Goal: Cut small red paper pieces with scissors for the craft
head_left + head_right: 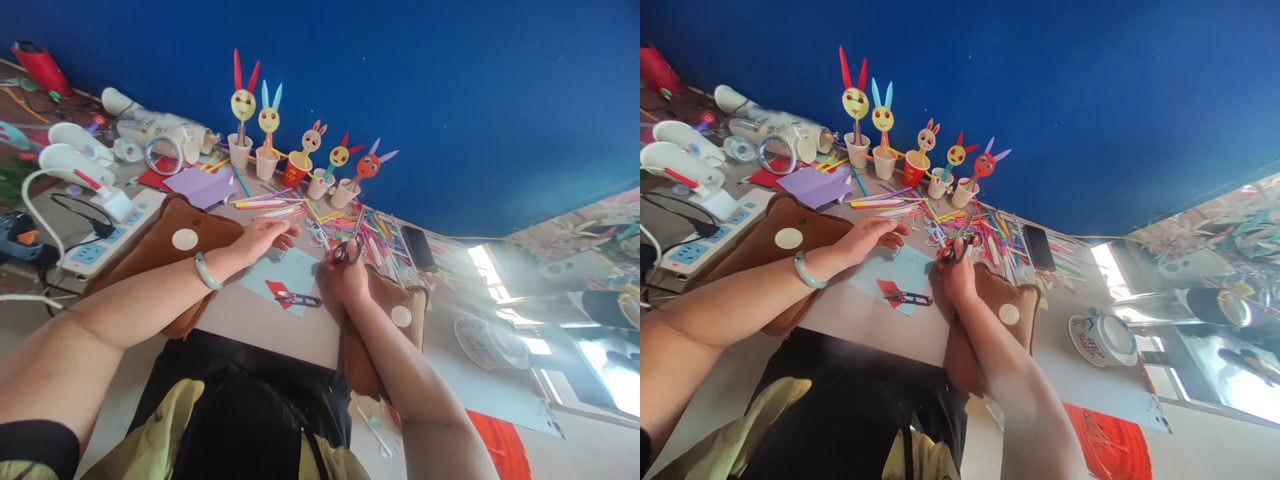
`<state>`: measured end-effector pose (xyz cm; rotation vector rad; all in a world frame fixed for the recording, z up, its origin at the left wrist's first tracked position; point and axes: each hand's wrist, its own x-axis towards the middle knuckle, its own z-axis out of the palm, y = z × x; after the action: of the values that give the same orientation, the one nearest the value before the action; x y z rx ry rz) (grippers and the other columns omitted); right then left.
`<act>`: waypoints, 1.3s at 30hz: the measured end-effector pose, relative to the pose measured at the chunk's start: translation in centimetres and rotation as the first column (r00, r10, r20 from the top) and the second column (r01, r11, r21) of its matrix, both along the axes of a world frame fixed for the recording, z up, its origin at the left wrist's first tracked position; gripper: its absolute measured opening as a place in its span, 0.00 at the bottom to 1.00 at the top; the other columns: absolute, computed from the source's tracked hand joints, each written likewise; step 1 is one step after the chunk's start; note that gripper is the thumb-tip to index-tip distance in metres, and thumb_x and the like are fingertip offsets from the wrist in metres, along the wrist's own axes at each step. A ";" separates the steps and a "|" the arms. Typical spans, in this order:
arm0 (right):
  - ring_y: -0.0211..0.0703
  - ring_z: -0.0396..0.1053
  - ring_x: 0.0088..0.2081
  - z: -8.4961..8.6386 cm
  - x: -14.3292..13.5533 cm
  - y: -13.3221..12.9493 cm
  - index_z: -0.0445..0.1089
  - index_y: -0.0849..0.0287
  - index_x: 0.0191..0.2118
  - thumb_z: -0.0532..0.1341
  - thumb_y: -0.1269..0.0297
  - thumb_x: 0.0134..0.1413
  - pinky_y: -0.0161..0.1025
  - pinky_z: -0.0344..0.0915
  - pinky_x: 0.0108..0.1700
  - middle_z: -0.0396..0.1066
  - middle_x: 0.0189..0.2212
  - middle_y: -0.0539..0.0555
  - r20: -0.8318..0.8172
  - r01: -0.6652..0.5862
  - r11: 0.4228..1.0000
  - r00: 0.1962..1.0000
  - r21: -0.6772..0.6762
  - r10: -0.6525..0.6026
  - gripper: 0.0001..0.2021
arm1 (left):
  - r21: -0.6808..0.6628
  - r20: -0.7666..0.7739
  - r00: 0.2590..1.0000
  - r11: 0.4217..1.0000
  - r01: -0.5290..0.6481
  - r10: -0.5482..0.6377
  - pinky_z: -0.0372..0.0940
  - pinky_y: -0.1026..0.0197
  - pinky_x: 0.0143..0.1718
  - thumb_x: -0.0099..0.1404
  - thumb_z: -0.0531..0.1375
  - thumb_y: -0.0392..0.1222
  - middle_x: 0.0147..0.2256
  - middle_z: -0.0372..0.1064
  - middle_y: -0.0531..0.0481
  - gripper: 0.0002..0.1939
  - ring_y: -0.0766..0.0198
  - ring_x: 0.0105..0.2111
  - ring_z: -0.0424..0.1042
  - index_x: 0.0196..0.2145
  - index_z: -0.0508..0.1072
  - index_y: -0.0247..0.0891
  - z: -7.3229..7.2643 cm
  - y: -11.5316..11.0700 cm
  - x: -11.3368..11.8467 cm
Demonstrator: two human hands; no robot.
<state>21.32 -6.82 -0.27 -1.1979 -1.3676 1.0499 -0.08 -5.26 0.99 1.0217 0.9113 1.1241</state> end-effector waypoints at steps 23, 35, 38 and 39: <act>0.37 0.51 0.21 -1.6 -1.1 0.7 0.60 0.54 0.17 0.64 0.44 0.51 0.40 0.53 0.25 0.57 0.16 0.48 -0.037 0.058 0.997 0.998 0.052 -0.056 0.23 | 0.240 -0.522 0.848 0.970 0.039 0.096 0.65 0.57 0.47 0.61 0.61 0.45 0.33 0.76 0.45 0.11 0.62 0.36 0.74 0.30 0.78 0.33 7.4 -2.9 -4.5; 0.36 0.52 0.22 -2.2 -1.5 1.3 0.55 0.54 0.17 0.62 0.45 0.51 0.39 0.52 0.26 0.54 0.16 0.46 0.050 0.054 0.996 0.997 0.070 -0.057 0.24 | 0.401 -0.867 -0.246 0.900 0.169 0.433 0.57 0.37 0.54 0.60 0.58 0.40 0.52 0.64 0.30 0.07 0.36 0.56 0.60 0.34 0.72 0.34 0.1 -9.4 -5.9; 0.36 0.52 0.21 -2.1 -1.4 1.2 0.54 0.54 0.17 0.62 0.44 0.50 0.38 0.52 0.25 0.54 0.15 0.46 0.044 0.049 0.997 0.998 0.051 -0.051 0.25 | 0.376 -0.873 -0.266 0.911 0.166 0.409 0.63 0.43 0.48 0.59 0.56 0.35 0.47 0.67 0.33 0.05 0.41 0.50 0.66 0.34 0.70 0.36 0.9 -8.8 -7.0; 0.36 0.52 0.21 -2.1 -1.4 1.2 0.54 0.54 0.17 0.62 0.44 0.50 0.38 0.52 0.25 0.54 0.15 0.46 0.046 0.046 0.998 0.998 0.045 -0.048 0.25 | 0.366 -0.885 -0.245 0.917 0.159 0.396 0.64 0.45 0.46 0.58 0.56 0.34 0.44 0.68 0.35 0.05 0.43 0.47 0.68 0.34 0.69 0.37 1.2 -8.5 -7.4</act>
<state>19.91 -5.67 -2.33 -1.2234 -1.3850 0.9599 -7.52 -13.71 2.15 2.3641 2.2578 0.2431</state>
